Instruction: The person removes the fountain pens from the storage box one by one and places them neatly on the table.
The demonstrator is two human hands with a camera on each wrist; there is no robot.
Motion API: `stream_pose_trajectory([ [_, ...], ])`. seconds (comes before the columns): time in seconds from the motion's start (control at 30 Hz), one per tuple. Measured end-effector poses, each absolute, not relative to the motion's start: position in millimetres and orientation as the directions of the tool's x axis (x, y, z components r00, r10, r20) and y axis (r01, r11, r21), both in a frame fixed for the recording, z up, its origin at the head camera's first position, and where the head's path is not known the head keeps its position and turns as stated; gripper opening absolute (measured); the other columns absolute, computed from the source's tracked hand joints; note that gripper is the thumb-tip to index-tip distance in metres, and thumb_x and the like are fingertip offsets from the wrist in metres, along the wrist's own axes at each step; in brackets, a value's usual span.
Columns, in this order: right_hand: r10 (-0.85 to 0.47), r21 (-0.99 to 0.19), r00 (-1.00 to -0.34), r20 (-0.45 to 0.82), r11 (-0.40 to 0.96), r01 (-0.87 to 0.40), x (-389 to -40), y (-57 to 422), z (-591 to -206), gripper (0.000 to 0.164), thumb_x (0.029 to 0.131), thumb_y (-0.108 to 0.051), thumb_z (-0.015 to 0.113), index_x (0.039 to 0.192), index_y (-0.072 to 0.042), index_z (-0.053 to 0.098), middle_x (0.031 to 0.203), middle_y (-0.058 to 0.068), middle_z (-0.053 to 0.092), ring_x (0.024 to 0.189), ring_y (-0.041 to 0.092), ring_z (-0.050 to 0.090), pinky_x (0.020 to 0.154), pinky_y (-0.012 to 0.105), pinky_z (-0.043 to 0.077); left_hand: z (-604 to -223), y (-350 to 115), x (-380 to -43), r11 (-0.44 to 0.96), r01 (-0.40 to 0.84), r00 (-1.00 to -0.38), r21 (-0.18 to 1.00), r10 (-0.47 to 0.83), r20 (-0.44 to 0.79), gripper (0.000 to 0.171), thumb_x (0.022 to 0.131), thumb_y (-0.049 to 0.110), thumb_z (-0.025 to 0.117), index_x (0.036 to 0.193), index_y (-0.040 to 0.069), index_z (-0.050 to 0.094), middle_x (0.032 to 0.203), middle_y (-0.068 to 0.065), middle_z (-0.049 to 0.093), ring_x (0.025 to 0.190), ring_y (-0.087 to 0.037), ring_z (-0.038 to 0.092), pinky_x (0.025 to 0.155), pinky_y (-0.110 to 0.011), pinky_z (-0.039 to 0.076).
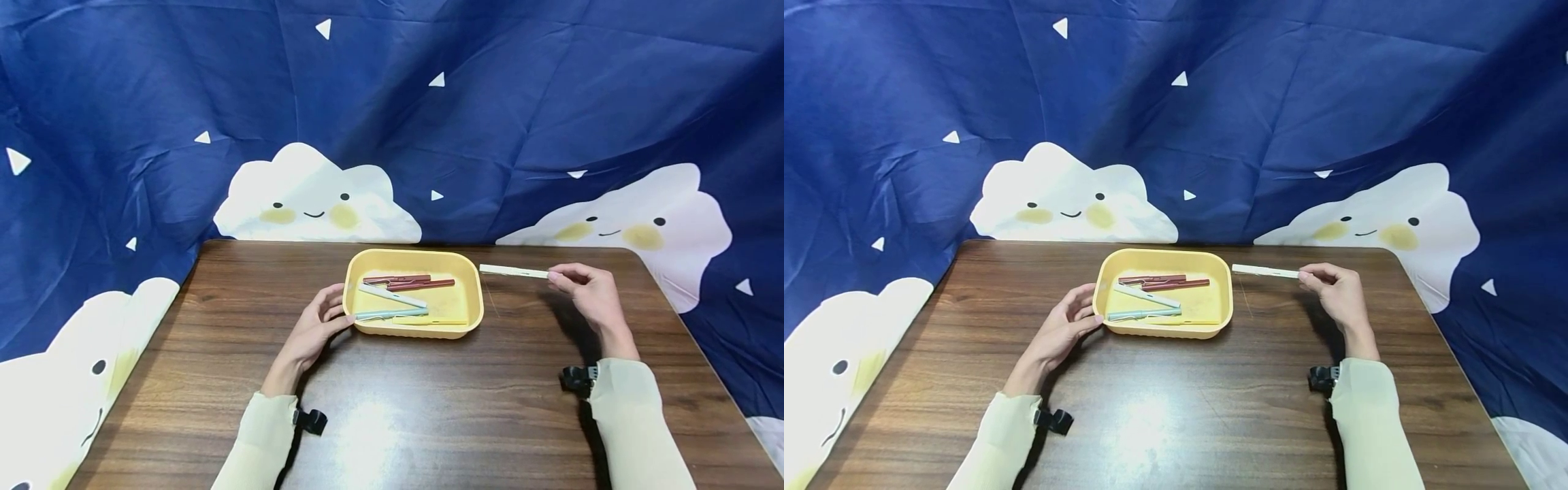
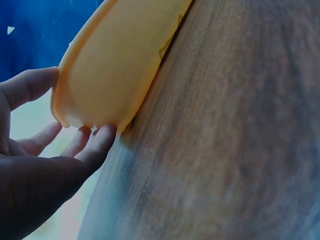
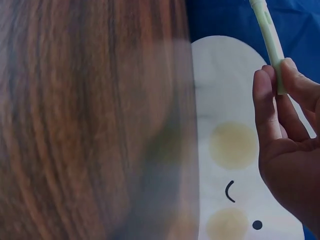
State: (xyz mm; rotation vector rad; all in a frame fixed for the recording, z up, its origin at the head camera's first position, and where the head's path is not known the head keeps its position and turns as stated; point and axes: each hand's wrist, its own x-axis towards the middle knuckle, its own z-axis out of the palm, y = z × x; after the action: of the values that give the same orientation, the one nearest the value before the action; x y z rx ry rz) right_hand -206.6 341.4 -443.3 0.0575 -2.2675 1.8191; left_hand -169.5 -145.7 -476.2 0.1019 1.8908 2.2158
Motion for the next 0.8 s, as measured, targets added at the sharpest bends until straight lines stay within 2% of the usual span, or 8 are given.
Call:
stream_pose_trajectory([
  [0.23, 0.110, -0.948, -0.979, 0.171, 0.289, -0.133, -212.8, 349.6, -451.1, 0.021, 0.093, 0.004, 0.070, 0.105, 0.020, 0.065, 0.082, 0.003, 0.074, 0.072, 0.006, 0.072, 0.070, 0.020, 0.057, -476.6, -145.8, -169.9, -0.140, -0.123, -0.973, 0.982, 0.213, -0.091, 0.072, 0.089, -0.009, 0.068, 0.152, 0.000, 0.035, 0.146, -0.029, 0.043, 0.133, -0.040, 0.045, 0.093, -0.023, 0.049],
  [0.37, 0.099, -0.951, -0.982, 0.159, 0.284, -0.126, -216.2, 355.8, -458.7, 0.021, 0.093, 0.004, 0.069, 0.105, 0.021, 0.064, 0.080, -0.001, 0.073, 0.070, 0.005, 0.071, 0.069, 0.020, 0.057, -475.6, -145.2, -169.9, -0.137, -0.125, -0.973, 0.983, 0.212, -0.094, 0.072, 0.089, -0.010, 0.067, 0.152, 0.001, 0.035, 0.146, -0.028, 0.043, 0.133, -0.040, 0.046, 0.092, -0.023, 0.049],
  [0.43, 0.082, -0.962, -0.986, 0.142, 0.245, -0.118, -217.7, 359.7, -463.9, 0.019, 0.093, 0.005, 0.069, 0.104, 0.020, 0.064, 0.079, -0.003, 0.073, 0.070, 0.005, 0.071, 0.069, 0.020, 0.057, -475.3, -145.1, -169.5, -0.134, -0.129, -0.972, 0.982, 0.213, -0.099, 0.072, 0.089, -0.009, 0.067, 0.152, 0.001, 0.035, 0.146, -0.028, 0.043, 0.133, -0.040, 0.046, 0.092, -0.022, 0.049],
  [0.63, 0.050, -0.997, -0.997, 0.064, 0.033, -0.063, -221.3, 369.7, -475.8, 0.010, 0.093, 0.009, 0.066, 0.100, 0.017, 0.068, 0.080, 0.003, 0.074, 0.072, 0.010, 0.072, 0.070, 0.023, 0.058, -474.8, -145.1, -169.3, -0.133, -0.133, -0.971, 0.982, 0.216, -0.102, 0.071, 0.089, -0.008, 0.068, 0.152, 0.002, 0.035, 0.146, -0.028, 0.043, 0.132, -0.040, 0.046, 0.092, -0.023, 0.049],
  [0.8, 0.018, -1.000, -1.000, 0.020, 0.005, -0.020, -223.4, 374.3, -477.9, 0.009, 0.093, 0.009, 0.066, 0.099, 0.015, 0.069, 0.083, 0.005, 0.074, 0.074, 0.012, 0.073, 0.073, 0.025, 0.058, -475.5, -144.9, -169.2, -0.134, -0.129, -0.971, 0.982, 0.218, -0.098, 0.072, 0.089, -0.009, 0.068, 0.152, 0.000, 0.034, 0.146, -0.029, 0.042, 0.132, -0.040, 0.045, 0.091, -0.022, 0.049],
])
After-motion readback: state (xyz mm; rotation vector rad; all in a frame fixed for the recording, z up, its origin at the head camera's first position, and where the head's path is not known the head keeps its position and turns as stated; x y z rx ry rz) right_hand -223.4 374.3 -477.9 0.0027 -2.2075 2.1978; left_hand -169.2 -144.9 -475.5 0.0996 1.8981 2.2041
